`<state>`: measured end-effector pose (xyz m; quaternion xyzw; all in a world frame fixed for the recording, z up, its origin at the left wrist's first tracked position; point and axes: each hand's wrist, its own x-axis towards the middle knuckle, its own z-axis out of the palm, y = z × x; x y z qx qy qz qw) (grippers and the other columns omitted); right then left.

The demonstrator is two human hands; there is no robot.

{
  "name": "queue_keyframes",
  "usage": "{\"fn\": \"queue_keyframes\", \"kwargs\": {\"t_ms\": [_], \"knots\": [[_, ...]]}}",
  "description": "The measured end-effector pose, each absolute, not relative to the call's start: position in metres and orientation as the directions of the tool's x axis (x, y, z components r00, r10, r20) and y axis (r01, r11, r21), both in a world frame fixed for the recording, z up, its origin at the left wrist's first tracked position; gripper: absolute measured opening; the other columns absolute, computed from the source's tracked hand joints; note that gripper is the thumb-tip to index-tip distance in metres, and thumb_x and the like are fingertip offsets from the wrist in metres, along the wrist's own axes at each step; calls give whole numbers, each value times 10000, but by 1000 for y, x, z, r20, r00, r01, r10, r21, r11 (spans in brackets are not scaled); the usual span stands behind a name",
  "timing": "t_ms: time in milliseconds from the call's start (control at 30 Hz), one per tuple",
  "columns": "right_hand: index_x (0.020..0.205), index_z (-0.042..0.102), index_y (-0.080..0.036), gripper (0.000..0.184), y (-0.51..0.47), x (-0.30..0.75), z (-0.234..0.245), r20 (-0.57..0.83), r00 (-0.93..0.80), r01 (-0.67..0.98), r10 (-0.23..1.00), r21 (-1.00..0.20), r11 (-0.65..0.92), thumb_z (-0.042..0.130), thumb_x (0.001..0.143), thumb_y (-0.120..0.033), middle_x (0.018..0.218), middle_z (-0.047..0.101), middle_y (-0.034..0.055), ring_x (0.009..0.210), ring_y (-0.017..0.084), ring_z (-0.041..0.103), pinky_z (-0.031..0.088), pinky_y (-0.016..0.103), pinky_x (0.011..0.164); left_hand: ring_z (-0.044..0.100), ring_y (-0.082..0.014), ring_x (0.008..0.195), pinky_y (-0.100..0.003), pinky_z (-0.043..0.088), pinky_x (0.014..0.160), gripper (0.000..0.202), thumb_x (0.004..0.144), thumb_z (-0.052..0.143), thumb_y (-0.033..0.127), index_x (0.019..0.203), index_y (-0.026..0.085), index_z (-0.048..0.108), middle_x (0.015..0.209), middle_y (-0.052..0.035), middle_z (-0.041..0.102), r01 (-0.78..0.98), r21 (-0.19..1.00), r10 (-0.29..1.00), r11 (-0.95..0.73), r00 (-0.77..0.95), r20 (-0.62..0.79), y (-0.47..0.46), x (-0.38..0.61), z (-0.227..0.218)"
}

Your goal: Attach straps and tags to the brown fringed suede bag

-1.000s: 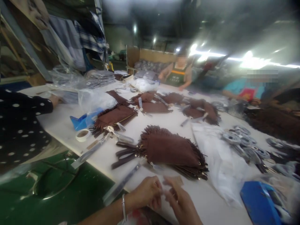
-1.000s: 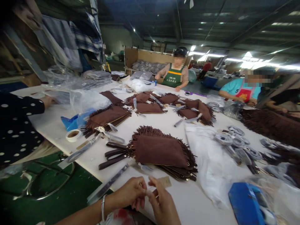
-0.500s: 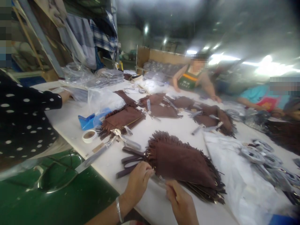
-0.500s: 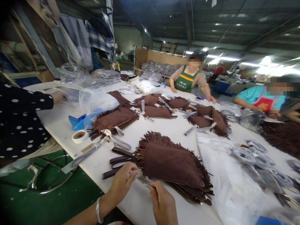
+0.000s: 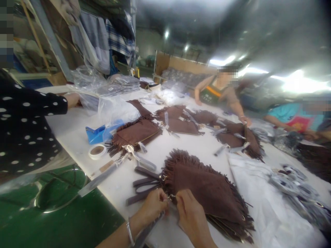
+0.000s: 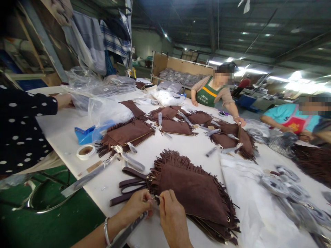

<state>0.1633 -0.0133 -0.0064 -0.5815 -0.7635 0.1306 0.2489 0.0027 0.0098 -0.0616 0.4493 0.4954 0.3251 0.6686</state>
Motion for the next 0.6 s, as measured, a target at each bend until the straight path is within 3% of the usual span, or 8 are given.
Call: {"fn": "queue_keyframes", "kwargs": {"t_ms": [133, 367, 500, 600], "knots": [[826, 477, -221, 189, -13, 166, -3, 212, -220, 831, 952, -471, 297, 350, 966, -212, 794, 510, -5, 662, 135, 552, 376, 256, 634, 553, -148, 591, -244, 339, 545, 105, 655, 518, 129, 729, 197, 489, 641, 20, 592, 160, 964, 950, 211, 198, -241, 6, 4, -59], [820, 470, -222, 204, -14, 161, -1, 208, -253, 863, 945, -392, 318, 335, 973, -216, 789, 508, 0, 639, 136, 546, 347, 256, 589, 495, -153, 689, -263, 319, 621, 106, 692, 502, 104, 742, 194, 529, 715, 12, 564, 329, 944, 988, 1, 146, -52, 0, 4, -50], [843, 498, -226, 198, -11, 158, -2, 169, -270, 884, 948, -346, 314, 349, 973, -204, 809, 517, 0, 628, 134, 549, 325, 261, 565, 519, -160, 745, -268, 348, 668, 136, 681, 522, 87, 769, 189, 545, 782, -5, 591, 263, 964, 989, -40, 149, 1, -1, 3, -51], [861, 528, -235, 183, -10, 155, -5, 126, -249, 901, 960, -333, 277, 385, 965, -186, 835, 526, -3, 615, 126, 545, 313, 260, 555, 548, -175, 707, -279, 387, 641, 103, 747, 603, 260, 749, 178, 540, 748, -23, 597, 19, 989, 972, 148, 182, -149, -1, 8, -55]]}}
